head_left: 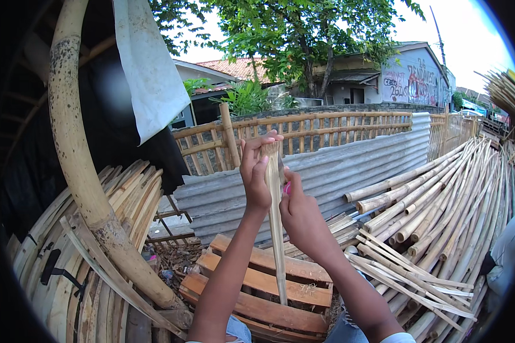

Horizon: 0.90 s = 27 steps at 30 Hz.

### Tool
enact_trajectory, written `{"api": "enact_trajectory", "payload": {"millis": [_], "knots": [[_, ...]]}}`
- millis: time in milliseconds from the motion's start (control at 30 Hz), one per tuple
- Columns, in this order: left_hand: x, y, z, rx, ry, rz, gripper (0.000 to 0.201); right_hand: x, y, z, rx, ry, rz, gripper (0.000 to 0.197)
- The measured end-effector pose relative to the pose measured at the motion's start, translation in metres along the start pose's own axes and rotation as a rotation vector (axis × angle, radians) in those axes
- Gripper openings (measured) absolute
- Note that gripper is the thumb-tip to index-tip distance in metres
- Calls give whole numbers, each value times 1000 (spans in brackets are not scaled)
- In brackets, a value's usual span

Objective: The person is using a small knife to strip or shave thin layers off a piece of bamboo.

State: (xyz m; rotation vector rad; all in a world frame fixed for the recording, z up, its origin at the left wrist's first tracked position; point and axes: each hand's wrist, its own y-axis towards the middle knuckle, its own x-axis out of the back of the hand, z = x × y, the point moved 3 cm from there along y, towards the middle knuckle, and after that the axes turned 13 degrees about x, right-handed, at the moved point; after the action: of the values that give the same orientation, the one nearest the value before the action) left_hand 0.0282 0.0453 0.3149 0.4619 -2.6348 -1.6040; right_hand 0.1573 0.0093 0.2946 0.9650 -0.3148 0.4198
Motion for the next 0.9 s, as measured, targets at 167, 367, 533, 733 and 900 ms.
{"api": "enact_trajectory", "payload": {"millis": [167,367,533,733,900], "knots": [[0,4,-10,-27,-10,37,36,4,-1,14,33,-81,35,37],[3,10,3,-14,-36,22,37,-7,22,-3,48,-92,-1,32],[0,10,1,-34,-4,47,39,-5,-3,-5,10,-73,-50,35],[6,14,10,-19,-57,26,40,6,35,2,164,-92,-51,33],[12,13,3,-40,-25,27,41,-23,-18,-4,-18,-70,29,40]]}}
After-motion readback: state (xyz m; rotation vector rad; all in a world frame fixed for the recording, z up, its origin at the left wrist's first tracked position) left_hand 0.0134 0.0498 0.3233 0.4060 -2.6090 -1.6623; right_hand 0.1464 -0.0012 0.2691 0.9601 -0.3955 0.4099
